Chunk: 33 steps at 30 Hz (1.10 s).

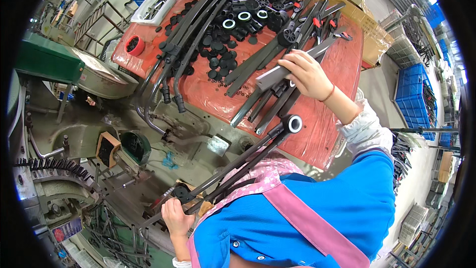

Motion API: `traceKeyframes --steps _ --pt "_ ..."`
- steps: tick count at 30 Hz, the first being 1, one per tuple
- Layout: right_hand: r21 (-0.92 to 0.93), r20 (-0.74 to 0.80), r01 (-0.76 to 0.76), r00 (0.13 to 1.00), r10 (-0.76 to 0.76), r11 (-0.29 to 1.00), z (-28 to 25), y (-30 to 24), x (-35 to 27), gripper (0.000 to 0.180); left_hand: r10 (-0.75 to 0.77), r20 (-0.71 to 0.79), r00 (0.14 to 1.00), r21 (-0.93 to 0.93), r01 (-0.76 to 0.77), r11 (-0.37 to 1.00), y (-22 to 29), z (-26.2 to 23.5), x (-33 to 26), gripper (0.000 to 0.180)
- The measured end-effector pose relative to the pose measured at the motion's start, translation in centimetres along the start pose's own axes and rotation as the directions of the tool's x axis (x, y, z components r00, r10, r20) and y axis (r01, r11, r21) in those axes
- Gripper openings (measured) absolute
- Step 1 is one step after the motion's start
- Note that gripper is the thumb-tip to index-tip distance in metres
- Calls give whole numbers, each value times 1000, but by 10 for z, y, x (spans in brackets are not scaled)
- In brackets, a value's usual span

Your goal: The person repeatedly picks up metal frame pieces and black plastic end caps, inserts the caps onto the frame ends, and places the assembled units on a nearby table. The process is continuous and repetitive throughout the clip.

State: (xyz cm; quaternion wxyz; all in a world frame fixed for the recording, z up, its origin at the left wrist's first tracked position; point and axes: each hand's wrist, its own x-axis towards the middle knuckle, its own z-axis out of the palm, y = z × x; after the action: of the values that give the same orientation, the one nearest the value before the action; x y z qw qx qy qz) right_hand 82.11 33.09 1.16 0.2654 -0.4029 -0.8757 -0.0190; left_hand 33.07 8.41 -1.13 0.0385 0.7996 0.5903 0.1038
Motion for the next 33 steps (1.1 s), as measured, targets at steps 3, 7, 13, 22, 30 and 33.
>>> traceKeyframes --steps 3,7,13,22,30,33 --pt "131 -46 122 992 -116 984 6 -25 46 38 19 15 1000 30 -19 999 -1 -2 10 41" --pt "468 211 107 950 -228 877 56 -103 88 31 -2 42 999 16 1 1000 7 -3 21 39" --pt "642 243 156 888 -392 751 140 -189 67 42 -50 90 995 41 46 998 17 2 17 43" --pt "620 408 55 830 -381 783 140 -211 65 38 -187 97 978 -5 188 982 24 -12 1 60" --pt "607 398 109 816 -420 787 143 -216 65 39 -190 118 975 -3 191 982 13 -10 -3 66" --pt "604 393 120 815 -426 788 147 -218 64 39 -168 94 981 -11 170 985 7 -7 -4 66"
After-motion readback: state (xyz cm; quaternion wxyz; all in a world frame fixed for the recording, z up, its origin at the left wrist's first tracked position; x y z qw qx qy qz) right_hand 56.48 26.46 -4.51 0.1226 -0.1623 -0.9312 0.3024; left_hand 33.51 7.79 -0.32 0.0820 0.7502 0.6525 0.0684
